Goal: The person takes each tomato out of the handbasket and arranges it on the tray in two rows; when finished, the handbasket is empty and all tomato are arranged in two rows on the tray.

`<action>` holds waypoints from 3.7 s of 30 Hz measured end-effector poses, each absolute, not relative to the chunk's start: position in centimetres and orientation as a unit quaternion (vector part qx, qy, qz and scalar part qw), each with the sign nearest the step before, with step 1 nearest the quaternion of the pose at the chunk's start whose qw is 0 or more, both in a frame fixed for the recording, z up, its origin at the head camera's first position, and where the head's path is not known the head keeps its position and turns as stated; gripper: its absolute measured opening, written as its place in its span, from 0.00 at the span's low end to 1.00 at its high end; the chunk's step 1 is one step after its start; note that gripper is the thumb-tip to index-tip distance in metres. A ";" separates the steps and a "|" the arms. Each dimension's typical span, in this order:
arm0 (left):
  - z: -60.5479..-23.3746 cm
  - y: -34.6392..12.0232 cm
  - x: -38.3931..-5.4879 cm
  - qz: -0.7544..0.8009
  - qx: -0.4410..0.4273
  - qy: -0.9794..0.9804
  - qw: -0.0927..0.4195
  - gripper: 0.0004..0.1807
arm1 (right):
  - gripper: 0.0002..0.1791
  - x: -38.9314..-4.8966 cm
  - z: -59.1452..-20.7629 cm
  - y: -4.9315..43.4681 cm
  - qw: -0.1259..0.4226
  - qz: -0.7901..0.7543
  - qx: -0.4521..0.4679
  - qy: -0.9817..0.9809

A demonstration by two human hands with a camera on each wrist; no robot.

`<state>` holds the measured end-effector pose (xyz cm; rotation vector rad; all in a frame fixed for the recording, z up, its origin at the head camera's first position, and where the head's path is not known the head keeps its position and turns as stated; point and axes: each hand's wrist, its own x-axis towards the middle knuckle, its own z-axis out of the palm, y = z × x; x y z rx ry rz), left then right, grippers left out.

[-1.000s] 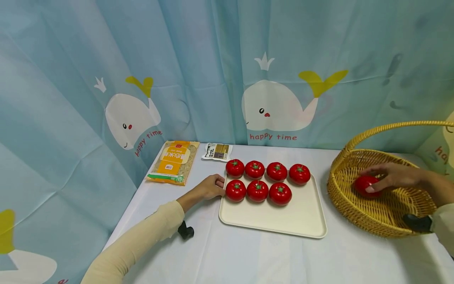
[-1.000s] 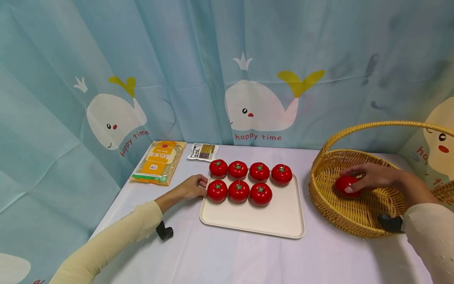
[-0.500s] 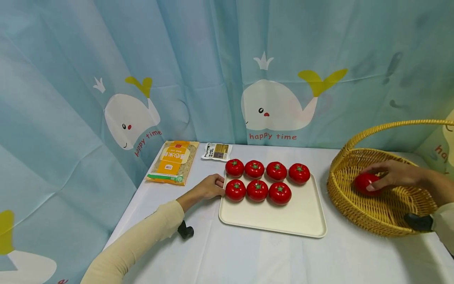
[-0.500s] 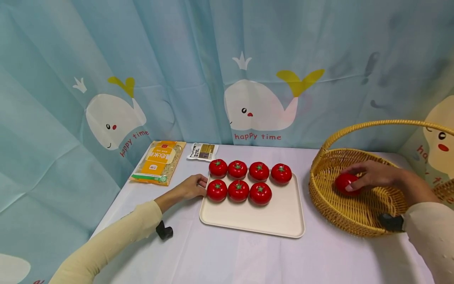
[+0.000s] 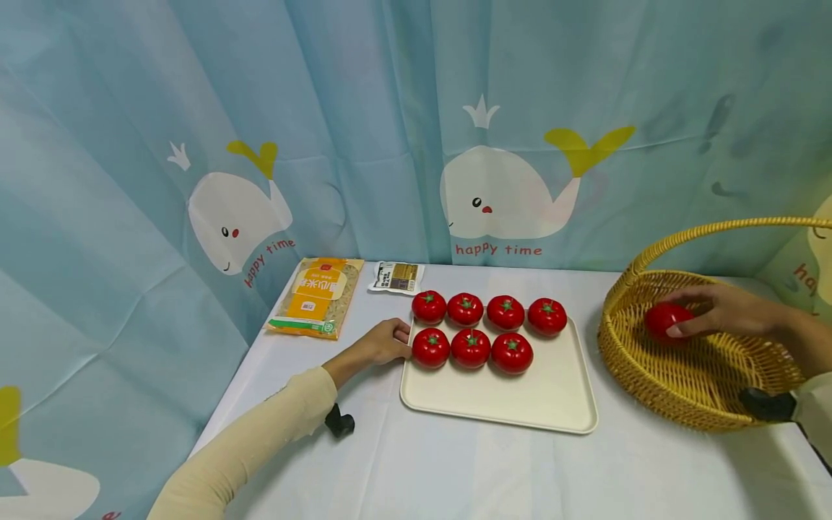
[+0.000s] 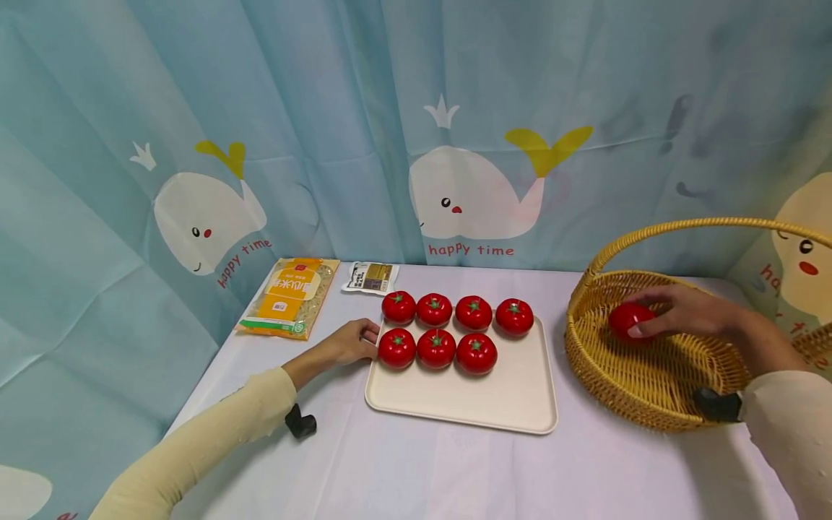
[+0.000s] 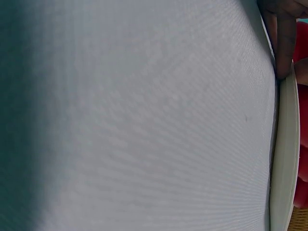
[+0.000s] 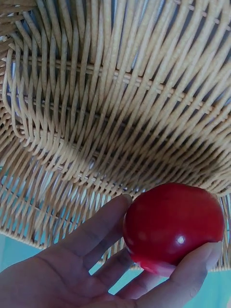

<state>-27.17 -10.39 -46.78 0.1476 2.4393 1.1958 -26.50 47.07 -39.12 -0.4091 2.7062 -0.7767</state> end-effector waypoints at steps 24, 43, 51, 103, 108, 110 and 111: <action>-46.6 -10.4 -27.0 0.434 0.058 0.875 0.207 0.24 | 0.32 -23.5 -36.5 44.7 0.082 -0.283 -0.129 0.947; -46.8 -10.3 -26.9 0.458 0.047 0.861 0.217 0.23 | 0.33 -18.9 -36.7 41.6 0.065 -0.466 -0.217 0.855; -46.7 -10.3 -26.8 0.464 0.050 0.858 0.216 0.23 | 0.35 -17.8 -37.0 40.5 0.045 -0.483 -0.241 0.840; -46.8 -10.4 -26.9 0.451 0.058 0.865 0.210 0.24 | 0.21 -15.5 -41.9 30.5 0.192 -0.568 -0.279 0.750; -46.8 -10.4 -26.9 0.452 0.056 0.865 0.209 0.24 | 0.15 -15.5 -42.3 29.9 0.199 -0.551 -0.286 0.758; -46.9 -10.4 -27.0 0.453 0.056 0.865 0.209 0.23 | 0.16 -15.5 -42.5 29.7 0.195 -0.545 -0.285 0.764; -46.9 -10.4 -27.0 0.453 0.057 0.865 0.210 0.23 | 0.16 -15.5 -42.6 29.5 0.192 -0.543 -0.284 0.767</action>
